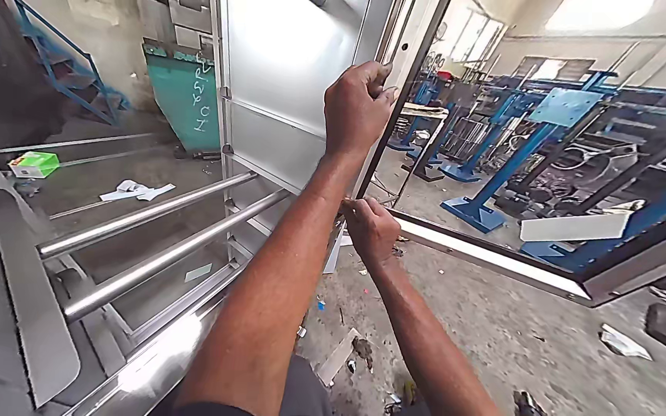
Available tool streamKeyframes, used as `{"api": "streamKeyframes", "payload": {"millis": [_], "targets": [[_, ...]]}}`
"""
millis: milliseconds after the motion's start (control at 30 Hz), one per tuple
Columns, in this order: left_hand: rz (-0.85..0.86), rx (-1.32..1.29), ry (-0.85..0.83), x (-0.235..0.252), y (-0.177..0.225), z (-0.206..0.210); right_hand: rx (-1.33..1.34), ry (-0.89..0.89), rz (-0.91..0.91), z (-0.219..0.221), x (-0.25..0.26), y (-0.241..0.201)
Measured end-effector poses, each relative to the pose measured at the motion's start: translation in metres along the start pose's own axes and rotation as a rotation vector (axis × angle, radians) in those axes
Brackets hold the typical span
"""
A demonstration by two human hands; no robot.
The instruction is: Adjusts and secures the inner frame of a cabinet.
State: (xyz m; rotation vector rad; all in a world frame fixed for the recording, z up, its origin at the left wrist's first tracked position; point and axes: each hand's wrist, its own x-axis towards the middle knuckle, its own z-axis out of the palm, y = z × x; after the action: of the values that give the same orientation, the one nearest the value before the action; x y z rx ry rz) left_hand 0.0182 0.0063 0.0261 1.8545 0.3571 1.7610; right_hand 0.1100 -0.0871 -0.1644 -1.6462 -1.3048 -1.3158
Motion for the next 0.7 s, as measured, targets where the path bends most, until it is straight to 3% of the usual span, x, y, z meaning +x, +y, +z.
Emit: {"api": "streamKeyframes", "payload": {"millis": [367, 700], "targets": [[-0.033, -0.016, -0.031, 0.001, 0.002, -0.002, -0.074, 0.023, 0.021, 0.004, 0.003, -0.005], [-0.029, -0.029, -0.014, 0.0, 0.001, -0.001, -0.012, 0.026, -0.202, 0.002, -0.007, 0.014]]}}
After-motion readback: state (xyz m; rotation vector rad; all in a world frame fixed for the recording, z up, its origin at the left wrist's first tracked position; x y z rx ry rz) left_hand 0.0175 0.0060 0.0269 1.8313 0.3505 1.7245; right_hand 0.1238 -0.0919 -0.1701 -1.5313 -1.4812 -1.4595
